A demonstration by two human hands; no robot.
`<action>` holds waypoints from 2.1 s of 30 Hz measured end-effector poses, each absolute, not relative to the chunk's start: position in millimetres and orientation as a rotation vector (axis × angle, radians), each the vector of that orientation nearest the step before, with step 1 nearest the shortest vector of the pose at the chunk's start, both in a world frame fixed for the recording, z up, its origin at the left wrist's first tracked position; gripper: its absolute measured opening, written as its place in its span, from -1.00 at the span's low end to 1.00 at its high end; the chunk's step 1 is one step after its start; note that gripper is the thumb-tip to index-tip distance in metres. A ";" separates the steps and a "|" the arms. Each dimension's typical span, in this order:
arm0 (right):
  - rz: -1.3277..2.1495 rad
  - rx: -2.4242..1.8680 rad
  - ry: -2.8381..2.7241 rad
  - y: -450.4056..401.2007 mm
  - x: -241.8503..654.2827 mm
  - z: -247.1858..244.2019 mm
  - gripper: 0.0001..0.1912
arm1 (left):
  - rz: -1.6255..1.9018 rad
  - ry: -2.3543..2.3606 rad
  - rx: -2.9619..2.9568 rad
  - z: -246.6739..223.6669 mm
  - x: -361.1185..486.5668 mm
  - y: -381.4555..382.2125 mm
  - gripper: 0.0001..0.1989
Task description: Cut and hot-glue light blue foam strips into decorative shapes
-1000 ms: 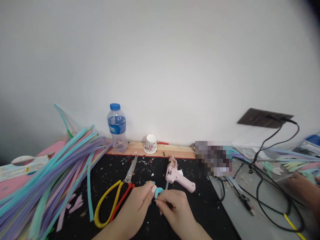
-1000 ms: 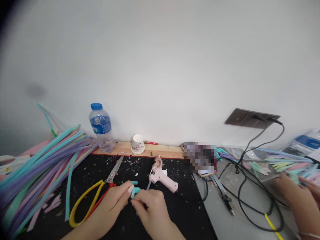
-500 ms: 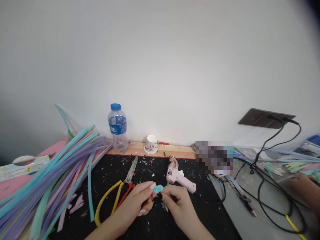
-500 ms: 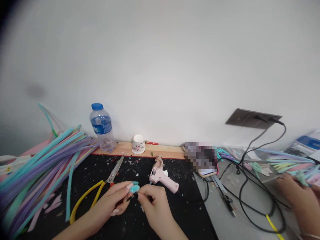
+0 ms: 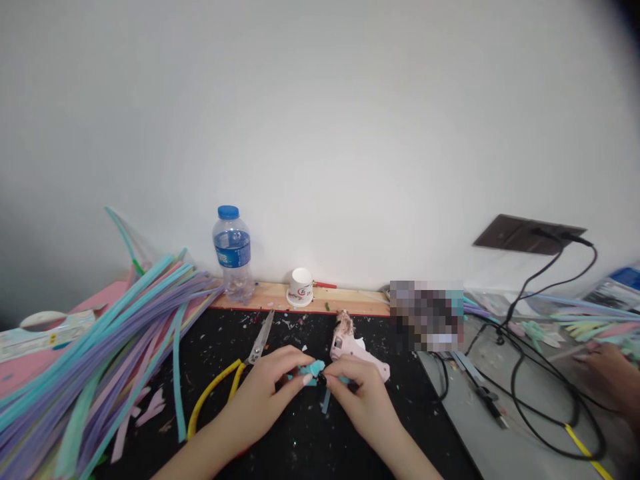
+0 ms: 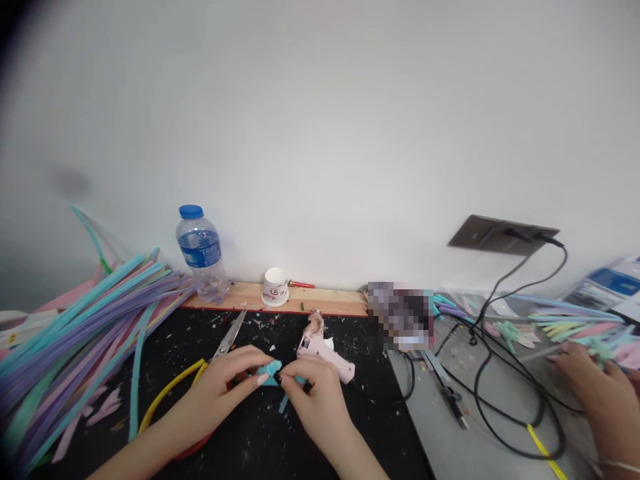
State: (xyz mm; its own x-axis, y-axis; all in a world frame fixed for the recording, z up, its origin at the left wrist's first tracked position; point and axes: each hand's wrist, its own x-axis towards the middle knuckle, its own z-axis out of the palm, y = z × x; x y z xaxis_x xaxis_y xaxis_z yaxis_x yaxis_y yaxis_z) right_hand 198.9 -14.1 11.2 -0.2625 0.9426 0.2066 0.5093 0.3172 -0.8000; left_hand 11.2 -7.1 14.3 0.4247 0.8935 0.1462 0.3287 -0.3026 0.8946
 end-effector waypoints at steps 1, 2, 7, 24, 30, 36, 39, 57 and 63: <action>0.801 -1.286 -1.908 -14.2 198.5 11.7 -0.81 | 0.847 1.051 1.859 13.2 11.2 -7.1 -0.79; 0.799 -1.288 -1.914 -14.4 197.9 12.0 -0.81 | 0.854 1.063 1.875 12.0 11.4 -7.4 -0.79; 0.814 -1.329 -1.849 -17.1 193.2 10.5 -0.80 | 0.951 1.134 1.876 7.8 14.3 -9.6 -0.81; 1.605 -1.086 -1.230 -19.4 190.1 8.2 -0.66 | 0.948 1.013 2.088 2.8 13.0 -13.4 -0.73; 1.394 -1.047 -1.225 -14.3 199.0 13.0 -0.49 | 0.996 1.206 1.515 3.1 15.6 -6.2 -0.85; 0.231 -1.742 -1.737 -3.2 211.7 3.5 -0.52 | 1.125 1.181 0.916 3.5 12.2 2.8 -0.76; 0.069 -1.986 -1.862 -3.0 211.9 -4.6 -0.40 | 1.134 1.148 0.774 1.7 11.4 3.4 -0.71; 0.939 -1.619 -1.594 3.6 221.9 5.4 -0.73 | 1.172 1.234 0.970 -5.3 11.7 3.4 -0.73; 1.093 -1.378 -1.524 -0.8 217.0 4.6 -0.72 | 1.177 1.231 0.977 -5.6 11.4 4.0 -0.74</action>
State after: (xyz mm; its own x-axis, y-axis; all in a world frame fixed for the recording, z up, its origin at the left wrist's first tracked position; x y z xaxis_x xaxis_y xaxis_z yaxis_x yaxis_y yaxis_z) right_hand 217.0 -0.8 4.6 -0.0950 0.9955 0.0076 0.3125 0.0370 -0.9492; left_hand 11.4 4.0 -5.6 -0.0401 0.9853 -0.1663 -0.1226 0.1603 0.9794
